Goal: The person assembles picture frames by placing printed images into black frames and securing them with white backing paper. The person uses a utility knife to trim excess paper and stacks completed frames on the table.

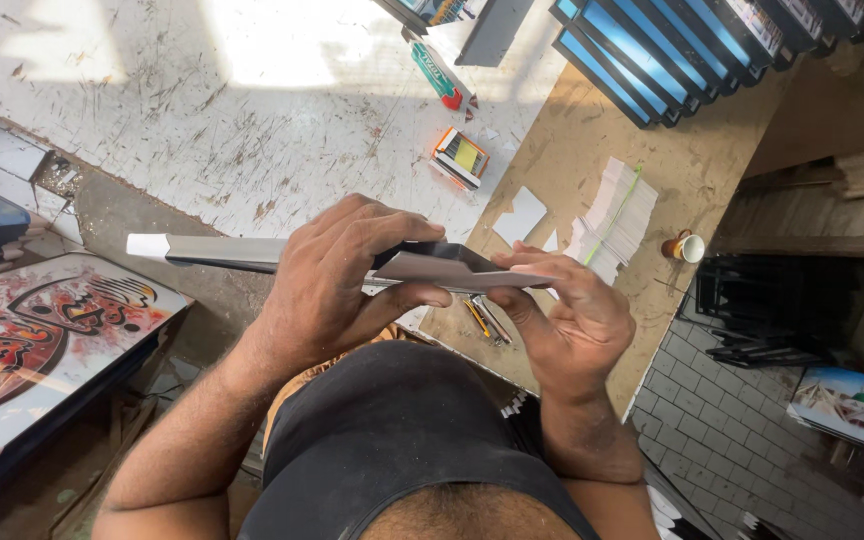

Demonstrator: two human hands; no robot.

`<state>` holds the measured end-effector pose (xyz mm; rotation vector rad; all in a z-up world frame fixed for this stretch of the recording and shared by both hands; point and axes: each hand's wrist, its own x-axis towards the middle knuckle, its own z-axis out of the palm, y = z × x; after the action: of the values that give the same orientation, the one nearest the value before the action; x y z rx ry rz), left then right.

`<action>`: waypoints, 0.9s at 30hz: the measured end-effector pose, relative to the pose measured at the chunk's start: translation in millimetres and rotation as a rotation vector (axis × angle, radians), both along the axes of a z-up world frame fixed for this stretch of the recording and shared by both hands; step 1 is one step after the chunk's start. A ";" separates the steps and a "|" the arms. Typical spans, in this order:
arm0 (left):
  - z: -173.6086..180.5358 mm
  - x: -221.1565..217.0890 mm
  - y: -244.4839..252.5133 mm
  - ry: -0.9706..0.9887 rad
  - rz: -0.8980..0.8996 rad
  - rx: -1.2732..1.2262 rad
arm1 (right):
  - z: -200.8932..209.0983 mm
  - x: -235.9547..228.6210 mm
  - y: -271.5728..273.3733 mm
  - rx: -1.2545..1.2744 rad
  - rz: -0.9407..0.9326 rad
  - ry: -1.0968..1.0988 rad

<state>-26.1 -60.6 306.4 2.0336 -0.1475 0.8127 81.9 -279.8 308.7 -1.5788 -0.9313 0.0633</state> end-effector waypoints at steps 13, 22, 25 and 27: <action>-6.7 -0.2 -5.6 -0.164 0.050 -0.022 | 5.1 3.1 4.6 -0.095 0.067 -0.003; 0.3 -5.6 -3.2 -0.071 -0.043 0.043 | 22.7 6.8 10.2 -0.143 0.132 -0.097; 3.7 -8.3 -7.9 -0.055 -0.094 0.009 | 21.6 12.9 8.0 -0.162 0.228 -0.054; 6.2 -11.5 -9.4 -0.023 -0.125 0.009 | 16.0 19.0 8.3 -0.176 0.306 0.154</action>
<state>-37.5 -70.0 312.6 2.0020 -0.2887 0.7581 100.9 -271.5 324.6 -1.5544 -1.0599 0.4872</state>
